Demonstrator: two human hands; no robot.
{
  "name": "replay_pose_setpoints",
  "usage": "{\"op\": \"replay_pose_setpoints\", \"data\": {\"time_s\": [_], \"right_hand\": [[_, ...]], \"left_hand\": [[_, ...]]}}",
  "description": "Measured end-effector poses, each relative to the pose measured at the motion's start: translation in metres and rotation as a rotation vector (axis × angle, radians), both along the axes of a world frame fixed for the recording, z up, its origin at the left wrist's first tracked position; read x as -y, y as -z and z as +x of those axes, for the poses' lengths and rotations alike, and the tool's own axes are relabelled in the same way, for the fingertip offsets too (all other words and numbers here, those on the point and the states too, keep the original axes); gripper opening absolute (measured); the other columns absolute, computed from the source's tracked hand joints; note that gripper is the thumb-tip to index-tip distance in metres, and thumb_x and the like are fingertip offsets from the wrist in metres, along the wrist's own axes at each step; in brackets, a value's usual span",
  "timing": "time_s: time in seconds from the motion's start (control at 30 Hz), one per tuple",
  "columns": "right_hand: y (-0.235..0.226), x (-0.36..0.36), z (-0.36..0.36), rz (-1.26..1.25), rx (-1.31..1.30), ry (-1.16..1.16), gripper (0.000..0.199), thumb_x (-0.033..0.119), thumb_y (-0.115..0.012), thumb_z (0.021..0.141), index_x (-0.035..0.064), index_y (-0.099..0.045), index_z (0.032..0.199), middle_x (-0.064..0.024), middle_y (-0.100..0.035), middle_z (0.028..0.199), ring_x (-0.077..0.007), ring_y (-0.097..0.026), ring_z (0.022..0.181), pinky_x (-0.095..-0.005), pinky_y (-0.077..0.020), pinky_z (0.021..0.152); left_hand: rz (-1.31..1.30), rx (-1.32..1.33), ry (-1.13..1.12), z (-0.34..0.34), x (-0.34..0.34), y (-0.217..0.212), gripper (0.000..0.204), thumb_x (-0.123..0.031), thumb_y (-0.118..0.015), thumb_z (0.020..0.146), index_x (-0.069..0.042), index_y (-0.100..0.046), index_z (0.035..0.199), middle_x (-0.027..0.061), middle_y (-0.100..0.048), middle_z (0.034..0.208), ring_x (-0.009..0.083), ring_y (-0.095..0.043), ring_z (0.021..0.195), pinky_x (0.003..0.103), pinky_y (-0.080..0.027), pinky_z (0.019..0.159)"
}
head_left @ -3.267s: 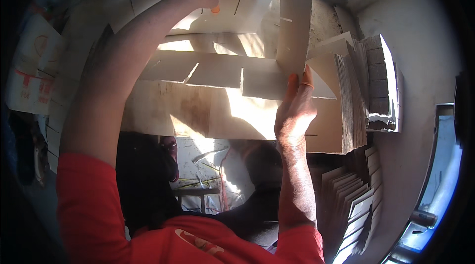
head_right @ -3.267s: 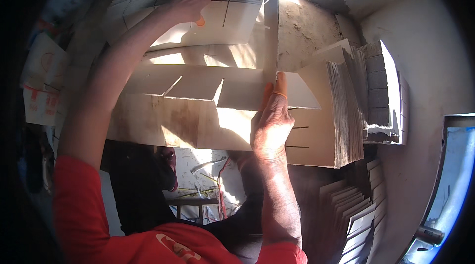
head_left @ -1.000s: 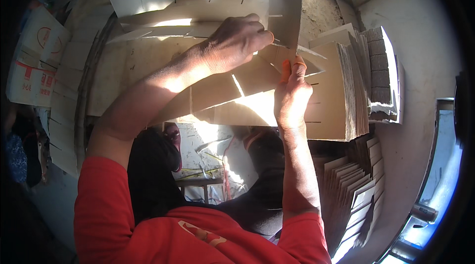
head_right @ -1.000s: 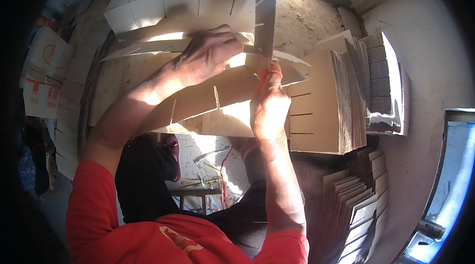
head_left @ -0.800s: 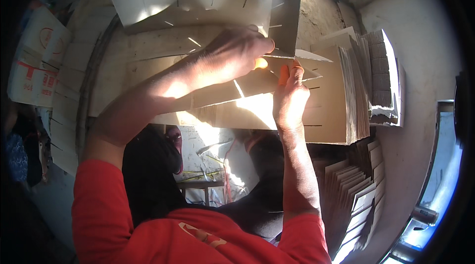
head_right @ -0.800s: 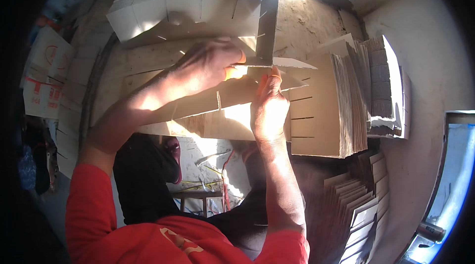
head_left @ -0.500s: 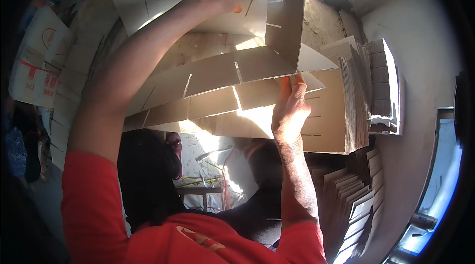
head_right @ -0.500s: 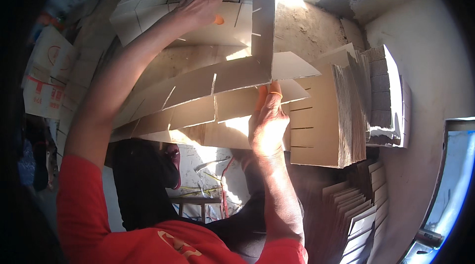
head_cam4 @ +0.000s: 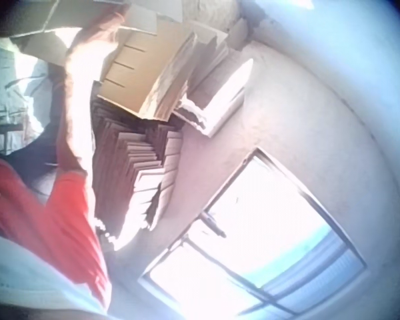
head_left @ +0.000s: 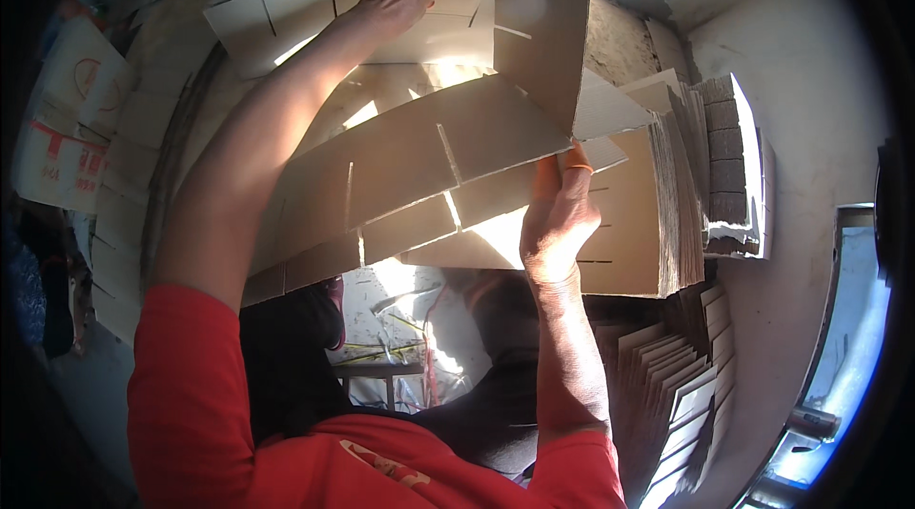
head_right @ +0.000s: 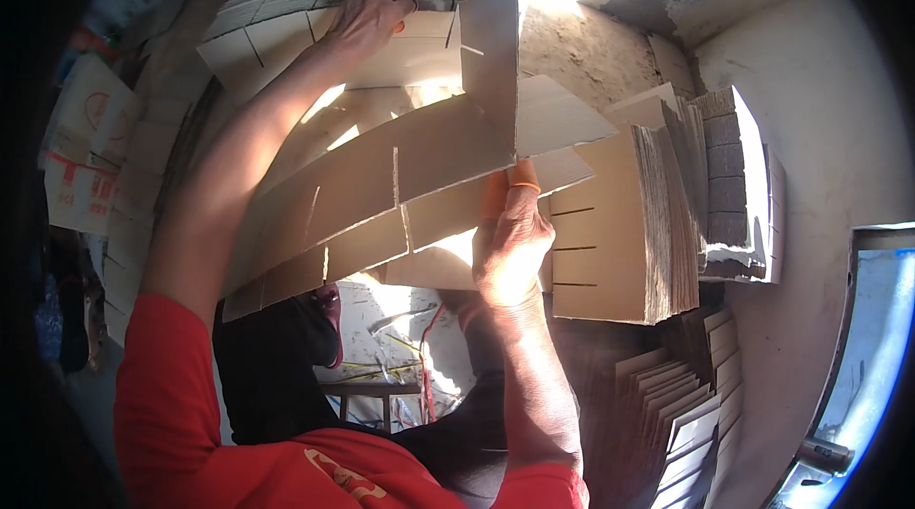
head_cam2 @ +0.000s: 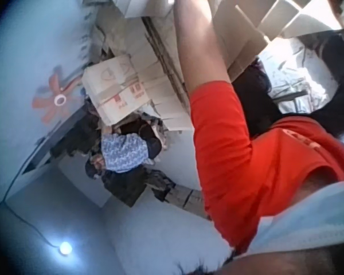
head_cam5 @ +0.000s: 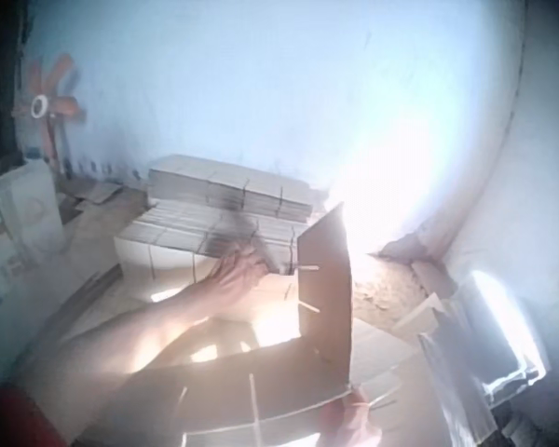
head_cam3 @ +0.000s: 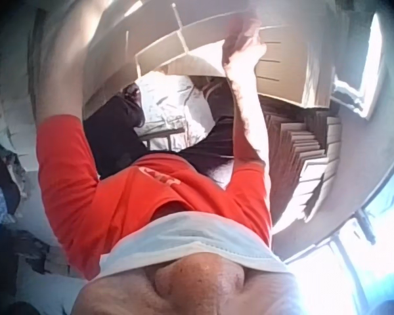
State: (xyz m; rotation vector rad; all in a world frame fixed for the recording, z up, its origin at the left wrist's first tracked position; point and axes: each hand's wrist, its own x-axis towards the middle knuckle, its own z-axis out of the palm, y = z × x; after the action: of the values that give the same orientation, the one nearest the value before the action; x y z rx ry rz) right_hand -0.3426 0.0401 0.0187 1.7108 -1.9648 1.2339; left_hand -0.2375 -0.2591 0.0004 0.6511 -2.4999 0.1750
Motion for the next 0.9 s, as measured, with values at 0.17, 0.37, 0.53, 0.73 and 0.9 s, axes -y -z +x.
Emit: {"op": "replay_pose_setpoints", "data": {"time_s": [0.17,0.37,0.53,0.73,0.9], "right_hand": [[0.003,-0.001,0.001,-0.004,0.019,0.006,0.026,-0.010,-0.056,0.085,-0.0057,-0.052,0.110,-0.0225,-0.060,0.116,-0.0247,-0.066,0.090,-0.0263,-0.0516,0.075],[0.003,0.000,-0.001,0.026,-0.044,0.045,0.030,-0.003,-0.058,0.087,-0.0051,-0.049,0.115,-0.0165,-0.060,0.073,-0.0256,-0.062,0.059,-0.0292,-0.0491,0.054],[0.006,-0.001,-0.001,0.065,-0.014,0.056,0.032,-0.001,-0.059,0.087,-0.0047,-0.049,0.117,-0.0117,-0.055,0.058,-0.0224,-0.054,0.044,-0.0280,-0.0446,0.043],[0.009,0.003,-0.004,0.088,-0.111,0.104,0.031,0.001,-0.058,0.088,-0.0044,-0.048,0.117,-0.0173,-0.062,0.070,-0.0263,-0.058,0.045,-0.0304,-0.0479,0.043],[0.019,-0.001,-0.006,0.293,-0.017,0.138,0.034,0.003,-0.054,0.089,-0.0045,-0.045,0.121,-0.0239,-0.065,0.090,-0.0306,-0.064,0.055,-0.0338,-0.0526,0.047]], "left_hand": [[0.064,-0.047,0.158,0.004,-0.027,0.001,0.005,0.001,-0.057,0.071,-0.002,-0.053,0.073,0.0093,-0.058,0.073,0.0276,-0.059,0.079,0.039,-0.048,0.064],[0.048,-0.072,0.209,0.006,-0.049,-0.002,0.003,-0.001,-0.056,0.071,-0.003,-0.056,0.073,0.0113,-0.058,0.072,0.0280,-0.060,0.077,0.039,-0.049,0.062],[0.061,-0.109,0.202,0.005,-0.058,-0.001,0.003,0.000,-0.056,0.071,-0.002,-0.054,0.073,0.0108,-0.056,0.070,0.0271,-0.057,0.075,0.039,-0.048,0.060],[0.126,-0.226,0.305,0.003,-0.085,-0.017,0.006,0.003,-0.056,0.069,-0.001,-0.054,0.073,0.0104,-0.056,0.068,0.0264,-0.056,0.072,0.038,-0.046,0.057],[0.293,-0.269,0.399,0.013,-0.109,-0.032,0.013,0.005,-0.057,0.066,-0.002,-0.057,0.077,0.0123,-0.059,0.073,0.0291,-0.060,0.076,0.039,-0.048,0.064]]}}
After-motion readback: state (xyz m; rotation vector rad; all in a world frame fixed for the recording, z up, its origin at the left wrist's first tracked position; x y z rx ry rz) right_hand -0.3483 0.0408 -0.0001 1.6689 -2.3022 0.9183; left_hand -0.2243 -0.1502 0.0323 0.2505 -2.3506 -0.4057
